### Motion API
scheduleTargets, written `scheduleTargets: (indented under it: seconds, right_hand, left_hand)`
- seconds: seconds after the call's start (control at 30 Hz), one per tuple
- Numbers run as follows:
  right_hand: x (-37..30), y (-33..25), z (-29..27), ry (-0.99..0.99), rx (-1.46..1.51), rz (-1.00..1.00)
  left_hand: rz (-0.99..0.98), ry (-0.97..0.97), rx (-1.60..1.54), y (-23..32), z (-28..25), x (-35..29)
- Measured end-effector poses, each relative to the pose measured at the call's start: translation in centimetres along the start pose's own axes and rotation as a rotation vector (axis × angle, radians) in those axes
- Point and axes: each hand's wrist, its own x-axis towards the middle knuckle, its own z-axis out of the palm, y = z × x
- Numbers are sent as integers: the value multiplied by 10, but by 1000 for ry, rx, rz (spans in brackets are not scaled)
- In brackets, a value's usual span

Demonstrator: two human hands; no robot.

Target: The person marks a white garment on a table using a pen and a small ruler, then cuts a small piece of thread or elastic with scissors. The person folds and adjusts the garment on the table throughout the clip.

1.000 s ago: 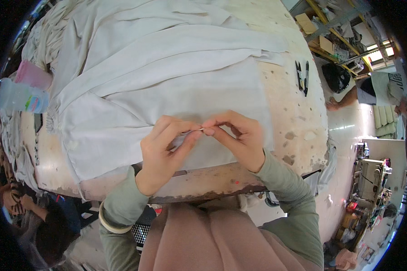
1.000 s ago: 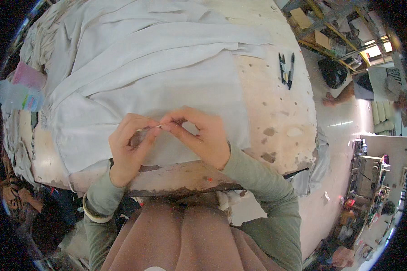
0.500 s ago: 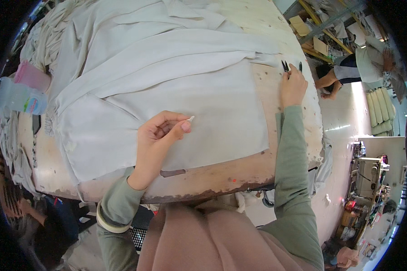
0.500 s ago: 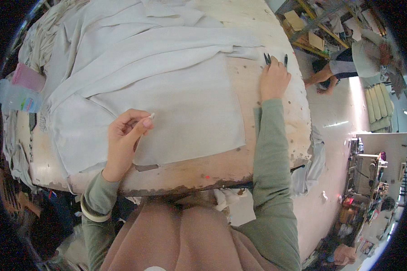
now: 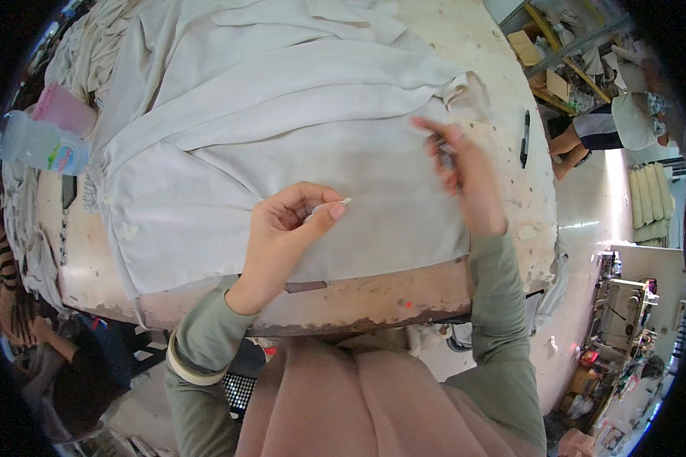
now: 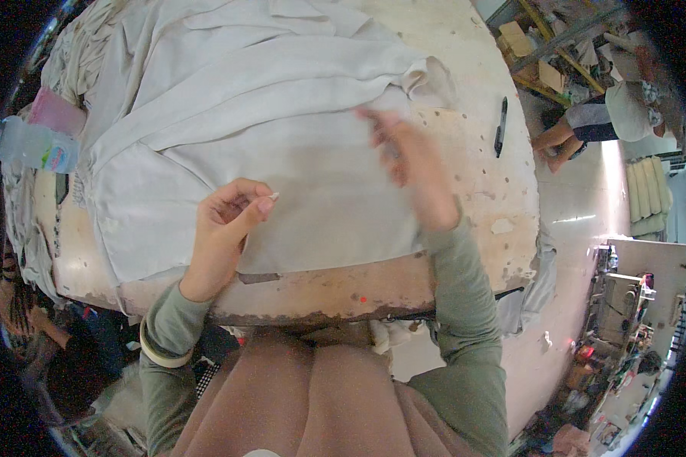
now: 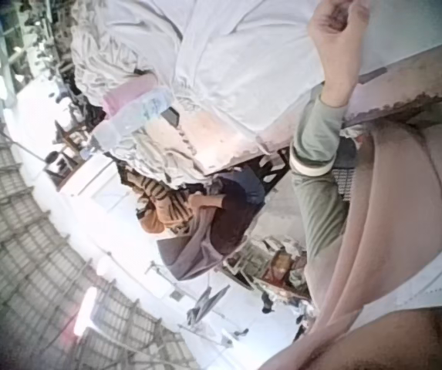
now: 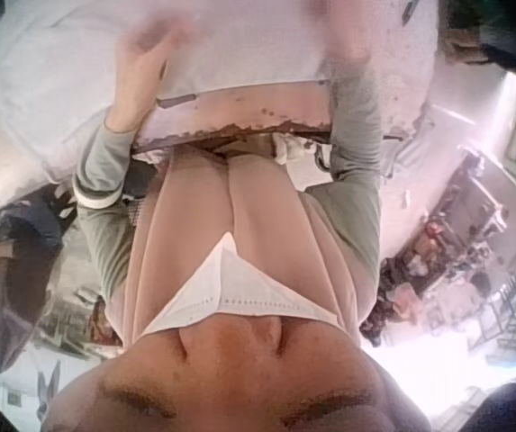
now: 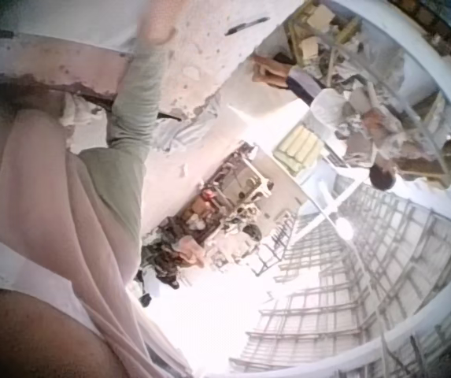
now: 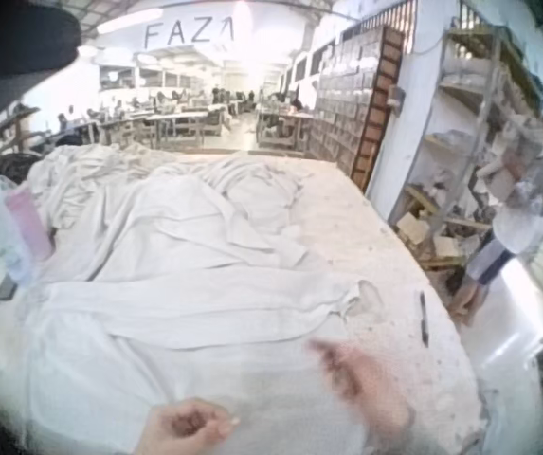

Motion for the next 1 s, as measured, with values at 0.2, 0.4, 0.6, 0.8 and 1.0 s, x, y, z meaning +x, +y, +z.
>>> scheduleTargets:
  seconds: [0.2, 0.4, 0.6, 0.8, 1.0]
  right_hand:
    - [-34, 6, 59, -299, -141, -78]
    - [-40, 3, 56, -250, -42, 11]
    - [-38, 7, 57, -299, -100, -21]
    - [-41, 8, 59, -293, -78, -29]
    - [-42, 6, 59, -287, -68, -24]
  left_hand:
    - [33, 0, 38, 1, 1, -1]
    - [-7, 13, 110, 2, 3, -2]
    - [-12, 22, 142, 3, 1, -2]
    - [-9, 5, 169, 4, 1, -2]
    - [-40, 19, 180, 3, 1, -2]
